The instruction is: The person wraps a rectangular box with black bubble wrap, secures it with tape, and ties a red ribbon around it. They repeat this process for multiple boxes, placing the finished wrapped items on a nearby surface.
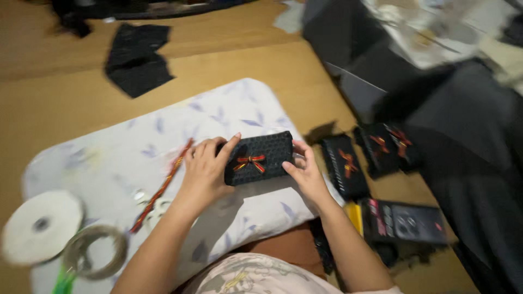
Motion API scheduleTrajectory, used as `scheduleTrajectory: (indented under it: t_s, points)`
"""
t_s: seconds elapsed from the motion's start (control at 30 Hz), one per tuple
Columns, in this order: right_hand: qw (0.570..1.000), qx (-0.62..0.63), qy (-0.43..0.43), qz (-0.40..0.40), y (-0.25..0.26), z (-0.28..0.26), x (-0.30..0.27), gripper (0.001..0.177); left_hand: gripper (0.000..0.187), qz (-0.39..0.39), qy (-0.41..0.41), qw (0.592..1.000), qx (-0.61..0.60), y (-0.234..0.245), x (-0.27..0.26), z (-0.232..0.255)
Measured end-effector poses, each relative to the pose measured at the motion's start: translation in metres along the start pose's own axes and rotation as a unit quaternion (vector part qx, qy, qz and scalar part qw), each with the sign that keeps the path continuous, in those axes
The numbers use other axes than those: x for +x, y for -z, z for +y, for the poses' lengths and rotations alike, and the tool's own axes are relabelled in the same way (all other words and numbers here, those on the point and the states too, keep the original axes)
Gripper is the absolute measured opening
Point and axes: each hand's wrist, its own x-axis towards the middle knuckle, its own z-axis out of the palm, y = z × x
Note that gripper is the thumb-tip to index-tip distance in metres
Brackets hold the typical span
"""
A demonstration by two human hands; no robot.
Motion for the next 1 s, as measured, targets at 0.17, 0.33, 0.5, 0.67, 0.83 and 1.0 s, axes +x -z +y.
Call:
scheduleTrajectory:
  t_s: [0.17, 0.33, 0.5, 0.67, 0.83, 1.0]
  points:
    - [0.989, 0.134, -0.023, 0.057, 0.073, -0.015, -0.018, 0.079, 0.116, -0.007, -0.123, 0.992, -0.032, -0.009, 0.045, 0.052]
    - [0.979, 0.142, -0.009, 0.146, 0.153, -0.031, -0.061, 0.081, 0.112, -0.003, -0.229, 0.969, -0.097, -0.05, 0.084, 0.114]
    - [0.956, 0.099, 0.031, 0.275, 0.239, -0.035, -0.097, 0.078, 0.101, 0.017, -0.222, 0.959, -0.178, -0.133, 0.108, 0.148]
    - [0.909, 0.117, 0.066, 0.394, 0.284, -0.017, -0.114, 0.08, 0.087, -0.029, 0.023, 0.947, -0.32, -0.271, 0.124, 0.16]
    - [0.858, 0.123, 0.061, 0.494, 0.299, 0.004, -0.117, 0.08, 0.073, -0.131, 0.298, 0.806, -0.494, -0.374, 0.101, 0.189]
    - [0.839, 0.125, 0.108, 0.519, 0.318, 0.012, -0.122, 0.079, 0.089, -0.226, 0.371, 0.843, -0.319, -0.402, 0.083, 0.202]
